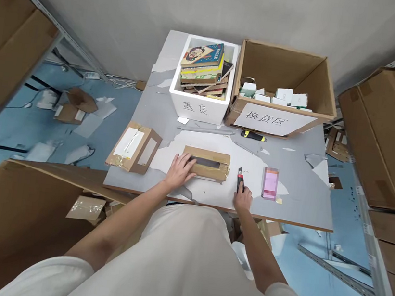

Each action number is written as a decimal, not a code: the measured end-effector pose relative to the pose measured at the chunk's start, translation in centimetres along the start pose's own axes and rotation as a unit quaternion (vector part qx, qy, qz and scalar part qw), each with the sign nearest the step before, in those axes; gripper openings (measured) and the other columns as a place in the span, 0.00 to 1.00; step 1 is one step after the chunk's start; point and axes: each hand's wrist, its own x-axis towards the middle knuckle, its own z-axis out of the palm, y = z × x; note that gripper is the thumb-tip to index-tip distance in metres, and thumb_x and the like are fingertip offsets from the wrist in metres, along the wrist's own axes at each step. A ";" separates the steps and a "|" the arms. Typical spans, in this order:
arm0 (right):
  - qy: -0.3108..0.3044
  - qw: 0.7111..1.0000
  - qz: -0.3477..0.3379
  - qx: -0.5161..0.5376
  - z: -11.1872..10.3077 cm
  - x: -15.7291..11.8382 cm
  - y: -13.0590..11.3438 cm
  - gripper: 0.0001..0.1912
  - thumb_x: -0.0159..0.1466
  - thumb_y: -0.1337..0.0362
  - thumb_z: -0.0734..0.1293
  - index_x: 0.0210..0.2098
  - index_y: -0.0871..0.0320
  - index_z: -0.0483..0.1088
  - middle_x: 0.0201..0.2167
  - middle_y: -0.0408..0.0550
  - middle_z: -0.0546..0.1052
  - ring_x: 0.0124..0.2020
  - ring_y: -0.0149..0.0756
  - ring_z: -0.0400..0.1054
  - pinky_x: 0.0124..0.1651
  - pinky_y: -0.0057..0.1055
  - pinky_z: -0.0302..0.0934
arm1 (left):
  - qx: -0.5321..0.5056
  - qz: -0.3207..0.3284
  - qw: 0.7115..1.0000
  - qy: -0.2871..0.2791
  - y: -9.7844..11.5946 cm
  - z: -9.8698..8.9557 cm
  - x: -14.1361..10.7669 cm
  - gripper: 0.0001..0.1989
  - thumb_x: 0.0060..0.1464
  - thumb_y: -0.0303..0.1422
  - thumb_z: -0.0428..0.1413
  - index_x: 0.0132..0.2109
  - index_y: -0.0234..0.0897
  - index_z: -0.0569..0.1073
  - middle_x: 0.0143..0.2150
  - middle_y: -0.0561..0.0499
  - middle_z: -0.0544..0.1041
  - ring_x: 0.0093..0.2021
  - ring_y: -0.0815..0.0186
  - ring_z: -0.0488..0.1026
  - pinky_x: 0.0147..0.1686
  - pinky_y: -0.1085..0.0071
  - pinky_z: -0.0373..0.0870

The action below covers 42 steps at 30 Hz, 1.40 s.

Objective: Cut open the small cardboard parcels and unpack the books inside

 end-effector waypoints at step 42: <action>-0.040 0.878 -0.415 -0.235 -13.5 2.6 -12.8 0.12 0.64 0.69 0.58 0.39 0.65 0.72 0.37 0.60 0.76 0.41 0.45 0.67 0.48 0.38 0.48 | 0.057 -0.171 0.978 -0.102 0.8 -2.7 0.4 0.54 0.44 0.64 0.50 0.64 0.21 0.57 0.64 0.21 0.58 0.55 0.36 0.62 0.47 0.46 0.59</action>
